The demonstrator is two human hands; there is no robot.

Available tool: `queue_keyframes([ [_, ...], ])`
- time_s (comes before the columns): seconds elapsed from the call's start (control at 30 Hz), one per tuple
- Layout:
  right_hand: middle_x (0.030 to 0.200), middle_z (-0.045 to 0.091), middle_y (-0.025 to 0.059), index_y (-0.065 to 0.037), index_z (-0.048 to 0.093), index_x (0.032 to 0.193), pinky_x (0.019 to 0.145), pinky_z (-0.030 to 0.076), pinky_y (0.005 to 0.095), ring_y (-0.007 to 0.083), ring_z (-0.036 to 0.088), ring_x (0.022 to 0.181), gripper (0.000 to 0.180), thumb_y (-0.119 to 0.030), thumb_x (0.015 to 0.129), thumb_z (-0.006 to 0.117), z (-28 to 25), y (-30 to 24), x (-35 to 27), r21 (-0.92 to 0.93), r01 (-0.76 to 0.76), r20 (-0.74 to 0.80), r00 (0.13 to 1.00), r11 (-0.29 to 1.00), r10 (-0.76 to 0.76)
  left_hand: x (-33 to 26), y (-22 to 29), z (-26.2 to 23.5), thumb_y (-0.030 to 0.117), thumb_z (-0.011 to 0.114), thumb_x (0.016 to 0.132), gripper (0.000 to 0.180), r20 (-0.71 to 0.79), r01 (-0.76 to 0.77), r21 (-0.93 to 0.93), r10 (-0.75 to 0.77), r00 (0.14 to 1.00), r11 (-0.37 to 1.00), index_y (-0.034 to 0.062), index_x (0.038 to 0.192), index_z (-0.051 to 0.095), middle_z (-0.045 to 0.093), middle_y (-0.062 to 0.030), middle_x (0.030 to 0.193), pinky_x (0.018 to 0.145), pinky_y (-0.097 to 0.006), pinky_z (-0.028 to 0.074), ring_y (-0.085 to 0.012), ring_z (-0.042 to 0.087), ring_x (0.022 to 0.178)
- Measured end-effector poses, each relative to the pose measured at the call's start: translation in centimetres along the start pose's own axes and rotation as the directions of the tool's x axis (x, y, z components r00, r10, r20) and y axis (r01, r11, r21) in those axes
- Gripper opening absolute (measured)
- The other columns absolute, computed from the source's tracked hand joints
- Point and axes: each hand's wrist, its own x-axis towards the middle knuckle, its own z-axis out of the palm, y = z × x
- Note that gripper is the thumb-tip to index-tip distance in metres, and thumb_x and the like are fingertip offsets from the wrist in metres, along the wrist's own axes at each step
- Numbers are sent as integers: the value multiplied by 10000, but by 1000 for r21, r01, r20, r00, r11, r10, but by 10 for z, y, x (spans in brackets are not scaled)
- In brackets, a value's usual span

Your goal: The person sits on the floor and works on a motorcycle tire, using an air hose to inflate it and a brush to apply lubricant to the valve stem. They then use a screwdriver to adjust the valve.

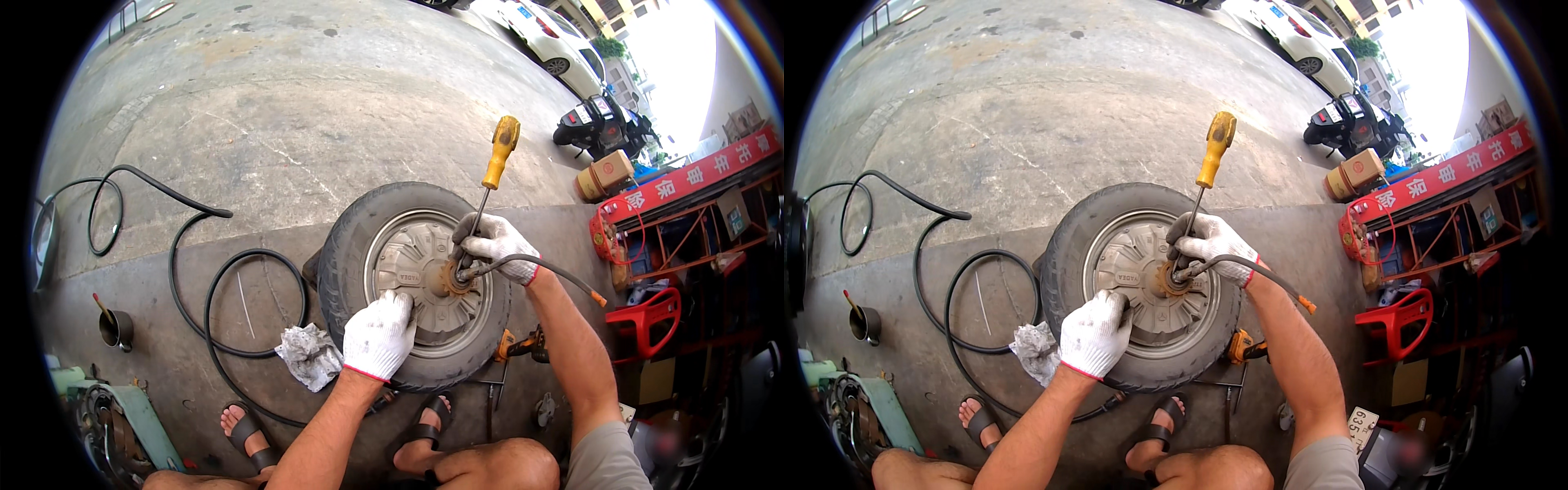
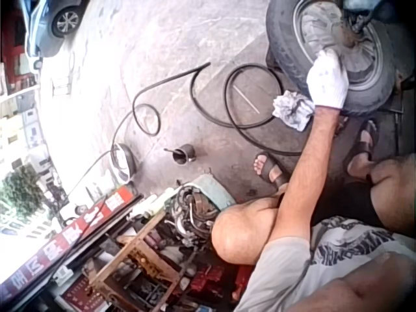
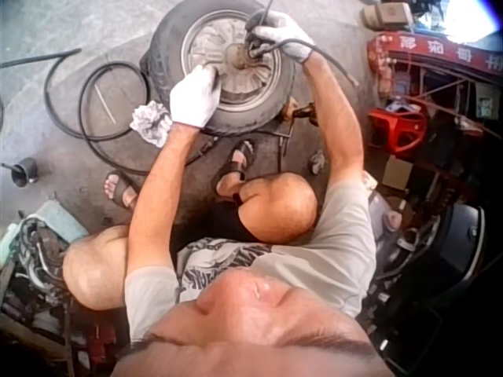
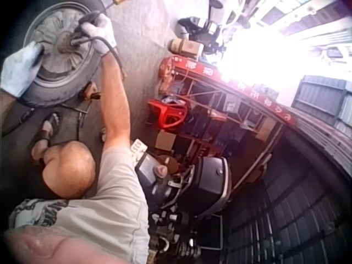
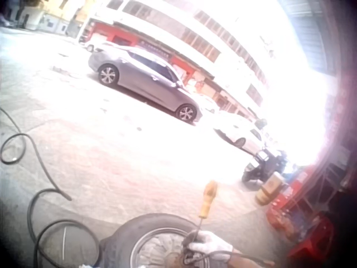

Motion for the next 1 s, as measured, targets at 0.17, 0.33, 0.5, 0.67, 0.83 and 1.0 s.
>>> queue_keyframes([
  [0.17,932,699,112,15,620,1050,725,577,298,158,685,799,192,-56,877,577,2,-4,1,-18,-42,-15,999,999,41,0,1,-1,125,723,817,130,-23,-5,-27,4,1000,1000,85,882,618,627,-124,825,631,-425,533,-330,664,730],
  [0.33,926,699,108,28,638,1040,747,561,294,154,678,802,196,-60,871,592,1,-13,9,-115,-101,58,992,988,108,0,1,-1,133,718,823,126,5,12,-3,-12,1000,1000,85,882,618,625,-125,821,634,-429,534,-332,665,735],
  [0.5,916,704,100,39,654,1077,733,550,290,146,659,794,209,-48,891,614,-3,-11,9,-166,17,52,999,986,-8,-1,-1,0,145,713,831,121,21,18,2,-18,1000,1000,87,882,620,625,-126,826,633,-426,536,-328,666,735],
  [0.67,929,708,120,50,651,1084,733,548,292,161,663,808,201,-15,895,629,-16,29,-34,85,291,-393,889,953,-236,-1,-2,-1,154,712,834,124,14,-1,6,1,1000,1000,88,887,622,627,-126,833,634,-418,540,-322,668,734],
  [0.83,887,700,90,43,657,1075,734,547,288,154,660,771,157,-19,935,624,11,82,-99,33,378,-729,642,925,-236,-1,-2,0,166,713,839,136,-10,-7,14,7,1000,1000,87,902,621,628,-119,835,632,-416,541,-319,665,725],
  [1.0,958,722,170,79,645,1090,755,589,344,217,718,833,197,-8,973,512,72,94,-120,70,475,-697,652,877,-297,-3,-1,3,164,706,843,126,-37,-22,29,23,999,999,92,905,622,637,-116,853,650,-408,545,-316,669,748],
])
